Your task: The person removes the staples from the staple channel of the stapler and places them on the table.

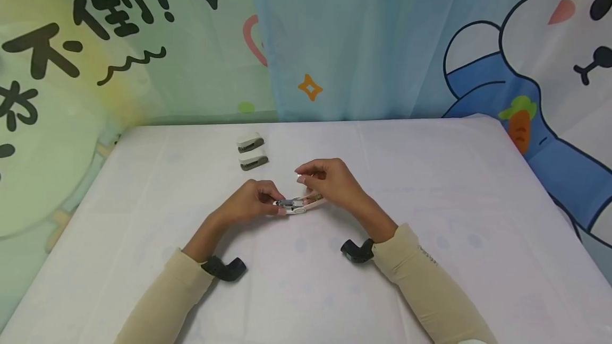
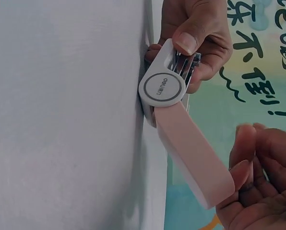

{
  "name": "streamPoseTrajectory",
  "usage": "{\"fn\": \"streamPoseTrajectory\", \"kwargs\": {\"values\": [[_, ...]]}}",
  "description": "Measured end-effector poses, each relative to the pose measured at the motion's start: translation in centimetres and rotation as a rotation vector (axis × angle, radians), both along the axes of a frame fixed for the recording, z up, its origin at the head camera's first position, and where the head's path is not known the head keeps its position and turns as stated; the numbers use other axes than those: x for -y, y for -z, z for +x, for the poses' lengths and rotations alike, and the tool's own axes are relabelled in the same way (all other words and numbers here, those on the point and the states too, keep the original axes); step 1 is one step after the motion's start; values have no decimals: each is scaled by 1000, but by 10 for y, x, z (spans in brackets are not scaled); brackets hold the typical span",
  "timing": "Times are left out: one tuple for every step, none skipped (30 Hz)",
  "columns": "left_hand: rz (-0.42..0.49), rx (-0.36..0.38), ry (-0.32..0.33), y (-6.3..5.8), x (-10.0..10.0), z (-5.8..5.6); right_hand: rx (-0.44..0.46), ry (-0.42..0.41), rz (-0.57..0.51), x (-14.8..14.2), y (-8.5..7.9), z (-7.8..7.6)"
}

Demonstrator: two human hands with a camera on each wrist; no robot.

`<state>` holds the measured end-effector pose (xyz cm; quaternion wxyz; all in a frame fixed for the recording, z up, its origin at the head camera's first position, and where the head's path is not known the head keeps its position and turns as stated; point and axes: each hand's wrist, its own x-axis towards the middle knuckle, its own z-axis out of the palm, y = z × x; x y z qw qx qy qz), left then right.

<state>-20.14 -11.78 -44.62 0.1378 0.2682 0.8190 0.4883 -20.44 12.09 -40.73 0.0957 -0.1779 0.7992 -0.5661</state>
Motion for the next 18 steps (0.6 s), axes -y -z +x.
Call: {"fn": "streamPoseTrajectory", "kwargs": {"values": [[2, -1, 1, 0, 0, 0, 2, 5, 0, 0, 0, 0], [4, -2, 2, 0, 0, 0, 8, 9, -1, 0, 1, -1], [4, -3, 2, 0, 0, 0, 10, 13, 1, 0, 1, -1], [6, -3, 2, 0, 1, 0, 12, 14, 2, 0, 0, -1], [7, -3, 3, 0, 1, -1, 11, 17, 9, 0, 0, -1], [9, -3, 4, -1, 1, -1, 8, 20, 18, 0, 0, -1], [9, -3, 5, -1, 2, -1, 1, 24, 32, 0, 1, -2], [9, -2, 5, -1, 2, -1, -2, 28, 48, 0, 1, -3], [9, -1, 5, -2, 2, -1, -7, 33, 68, 0, 1, -3], [9, -2, 4, -2, 3, 0, -7, 41, 87, 0, 2, -4], [10, -1, 4, -2, 3, 0, -6, 49, 105, -1, 2, -5], [12, 2, 2, -2, 3, 0, -7, 55, 122, -2, 3, -7], [11, 4, 0, -2, 3, 0, -4, 63, 138, -2, 5, -9], [10, 5, -2, -1, 3, 0, 1, 70, 155, -3, 5, -11], [9, 5, -2, -1, 2, 0, 6, 77, 169, -5, 6, -14], [7, 4, -1, 0, 2, 0, 11, 84, 183, -6, 8, -17], [7, 5, 0, 0, 1, 0, 8, 89, 206, -7, 9, -21], [6, 5, 0, 1, 1, 0, 3, 89, 231, -9, 11, -26]]}}
